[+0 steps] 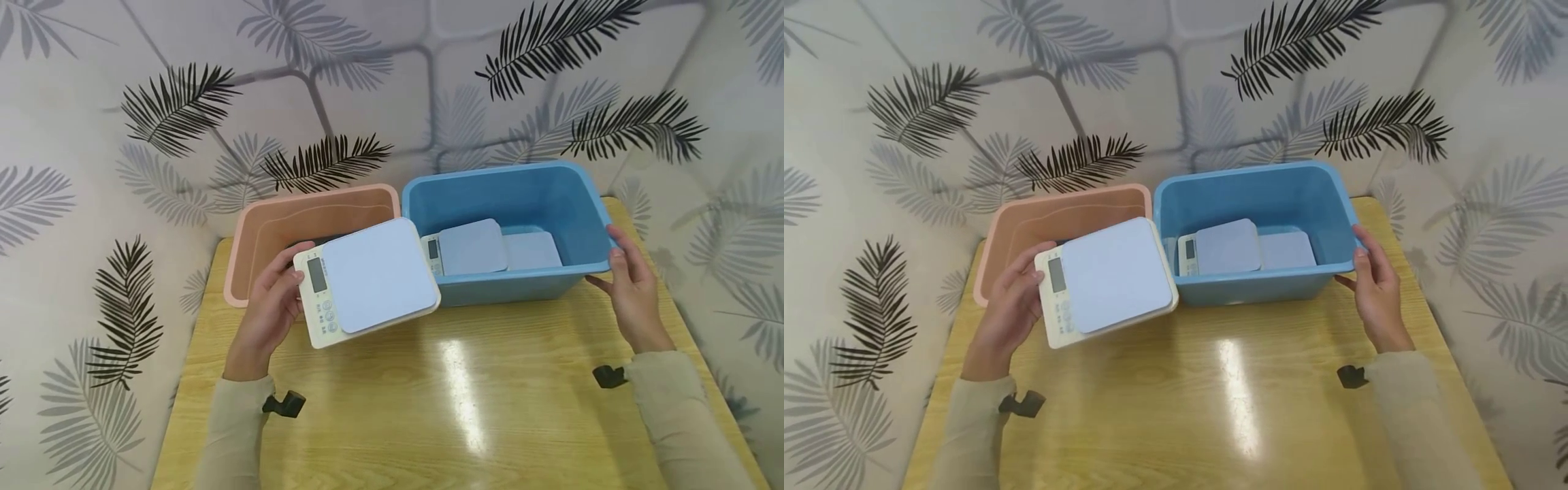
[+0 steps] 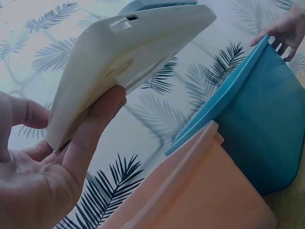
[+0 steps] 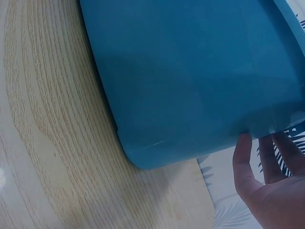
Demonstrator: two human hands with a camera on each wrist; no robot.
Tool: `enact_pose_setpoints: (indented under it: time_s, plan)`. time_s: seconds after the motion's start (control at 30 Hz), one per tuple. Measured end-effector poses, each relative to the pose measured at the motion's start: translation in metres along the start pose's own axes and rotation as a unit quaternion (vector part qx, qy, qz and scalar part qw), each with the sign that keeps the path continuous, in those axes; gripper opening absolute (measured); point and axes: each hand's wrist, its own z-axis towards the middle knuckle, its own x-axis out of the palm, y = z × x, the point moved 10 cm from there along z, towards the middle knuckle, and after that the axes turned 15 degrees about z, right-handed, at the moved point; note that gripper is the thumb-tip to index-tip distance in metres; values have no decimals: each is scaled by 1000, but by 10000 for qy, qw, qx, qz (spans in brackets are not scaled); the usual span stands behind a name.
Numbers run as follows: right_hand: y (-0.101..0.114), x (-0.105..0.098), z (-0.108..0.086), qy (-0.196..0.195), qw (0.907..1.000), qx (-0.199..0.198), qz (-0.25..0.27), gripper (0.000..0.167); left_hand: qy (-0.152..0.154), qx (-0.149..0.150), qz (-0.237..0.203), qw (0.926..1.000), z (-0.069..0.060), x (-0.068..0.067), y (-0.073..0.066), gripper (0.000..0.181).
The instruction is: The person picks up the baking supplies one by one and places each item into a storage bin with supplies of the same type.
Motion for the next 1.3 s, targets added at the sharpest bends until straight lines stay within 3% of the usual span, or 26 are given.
enact_pose_setpoints:
  time_s: [0.27,0.63,1.1,1.3]
  plan:
    - [-1,-1,-1,-88,9999,-92,40,50,-69,-225,40,9997,28,8,-6,50]
    - [1,1,2,-64,9999,-110,94,51,95,-646,199,9977,66,45,-5,50]
    - [-4,-2,-2,-133,9999,-58,89,52,700,-736,404,9940,117,92,7,51]
    - [-2,0,0,-144,9999,-75,-41,53,607,-897,504,9928,130,99,17,50]
